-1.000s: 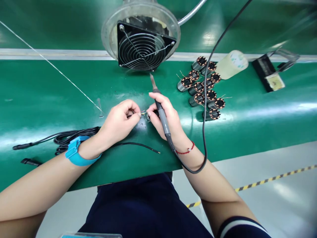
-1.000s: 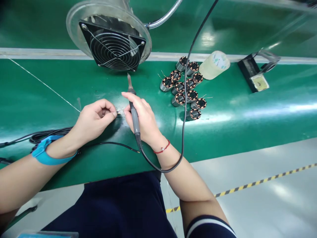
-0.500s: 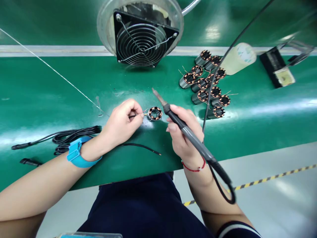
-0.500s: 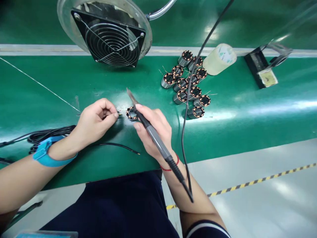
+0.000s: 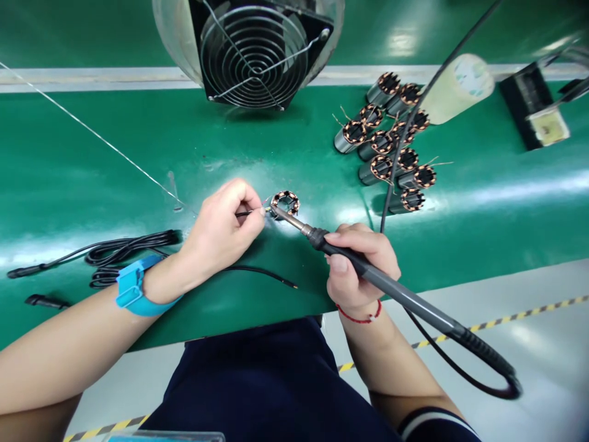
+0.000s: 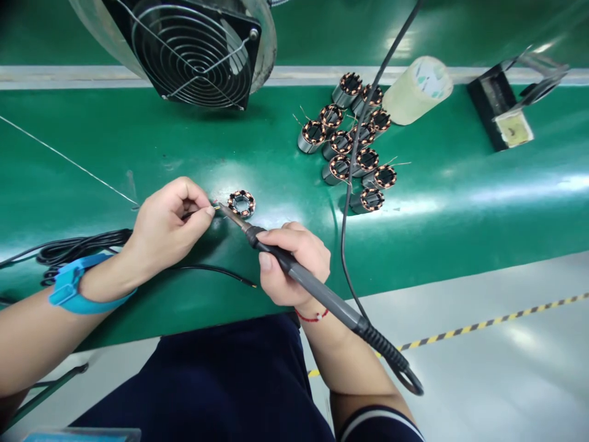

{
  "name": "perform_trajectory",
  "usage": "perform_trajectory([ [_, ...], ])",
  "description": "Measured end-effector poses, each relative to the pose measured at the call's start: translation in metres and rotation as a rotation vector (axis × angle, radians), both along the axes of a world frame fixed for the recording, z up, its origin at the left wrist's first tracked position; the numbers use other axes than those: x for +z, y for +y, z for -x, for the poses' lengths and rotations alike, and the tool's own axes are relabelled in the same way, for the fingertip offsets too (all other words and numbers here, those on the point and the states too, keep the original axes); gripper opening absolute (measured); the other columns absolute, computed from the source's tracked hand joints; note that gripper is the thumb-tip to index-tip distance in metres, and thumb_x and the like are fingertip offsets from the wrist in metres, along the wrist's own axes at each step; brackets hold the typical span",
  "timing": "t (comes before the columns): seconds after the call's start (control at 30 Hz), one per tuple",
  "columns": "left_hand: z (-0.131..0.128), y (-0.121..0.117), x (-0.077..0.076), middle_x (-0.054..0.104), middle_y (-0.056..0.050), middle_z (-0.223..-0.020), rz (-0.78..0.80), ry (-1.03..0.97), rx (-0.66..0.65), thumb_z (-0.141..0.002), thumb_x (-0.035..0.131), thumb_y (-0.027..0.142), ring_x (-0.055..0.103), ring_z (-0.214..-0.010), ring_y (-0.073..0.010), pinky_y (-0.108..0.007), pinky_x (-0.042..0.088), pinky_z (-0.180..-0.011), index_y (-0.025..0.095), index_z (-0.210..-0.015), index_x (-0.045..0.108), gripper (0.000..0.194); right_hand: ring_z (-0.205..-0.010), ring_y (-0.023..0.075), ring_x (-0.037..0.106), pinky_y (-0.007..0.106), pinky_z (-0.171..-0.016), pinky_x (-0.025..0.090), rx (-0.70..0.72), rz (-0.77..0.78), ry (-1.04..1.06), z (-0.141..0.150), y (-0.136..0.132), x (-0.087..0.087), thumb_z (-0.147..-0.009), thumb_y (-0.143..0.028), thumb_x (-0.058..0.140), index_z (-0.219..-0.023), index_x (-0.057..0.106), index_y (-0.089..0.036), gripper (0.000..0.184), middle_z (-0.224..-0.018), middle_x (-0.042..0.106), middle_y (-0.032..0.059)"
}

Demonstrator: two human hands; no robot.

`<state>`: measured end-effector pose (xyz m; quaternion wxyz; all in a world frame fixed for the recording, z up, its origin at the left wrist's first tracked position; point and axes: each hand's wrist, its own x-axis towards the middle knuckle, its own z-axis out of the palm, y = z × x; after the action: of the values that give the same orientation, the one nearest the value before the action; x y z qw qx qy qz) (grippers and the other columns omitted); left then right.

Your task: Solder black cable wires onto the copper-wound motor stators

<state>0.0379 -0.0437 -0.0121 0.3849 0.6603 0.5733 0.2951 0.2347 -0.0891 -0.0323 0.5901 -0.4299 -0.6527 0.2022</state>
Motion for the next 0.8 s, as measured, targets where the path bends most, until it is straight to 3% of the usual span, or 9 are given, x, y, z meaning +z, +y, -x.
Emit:
perform_trajectory([
  [0.5, -0.0004, -0.0003, -0.0022, 0.054, 0.002, -0.069, 0.024, -0.036, 0.027, -0.077, 0.057, 0.013, 0.047, -0.059, -0.0115, -0.026, 0.035, -0.056, 0.021, -0.076, 0.051, 0.011, -0.052, 0.0159, 0.057, 0.033, -0.046, 0.049, 0.021, 0.05, -0.019, -0.0013, -0.0009, 0.0017, -0.087, -0.032, 0.058, -0.096, 0.065, -0.028, 0.013, -0.073, 0.068, 0.0011],
  [0.8, -0.0005, -0.0003, -0.0013, 0.054, 0.002, -0.068, 0.033, -0.026, 0.029, -0.078, 0.058, 0.013, 0.047, -0.06, -0.0116, -0.026, 0.035, -0.056, 0.021, -0.076, 0.052, 0.01, -0.057, 0.0199, 0.06, 0.039, -0.051, 0.052, -0.061, 0.024, -0.083, -0.0003, 0.0023, 0.0009, -0.09, -0.035, 0.056, -0.107, 0.065, -0.031, 0.019, -0.075, 0.068, 0.0034],
])
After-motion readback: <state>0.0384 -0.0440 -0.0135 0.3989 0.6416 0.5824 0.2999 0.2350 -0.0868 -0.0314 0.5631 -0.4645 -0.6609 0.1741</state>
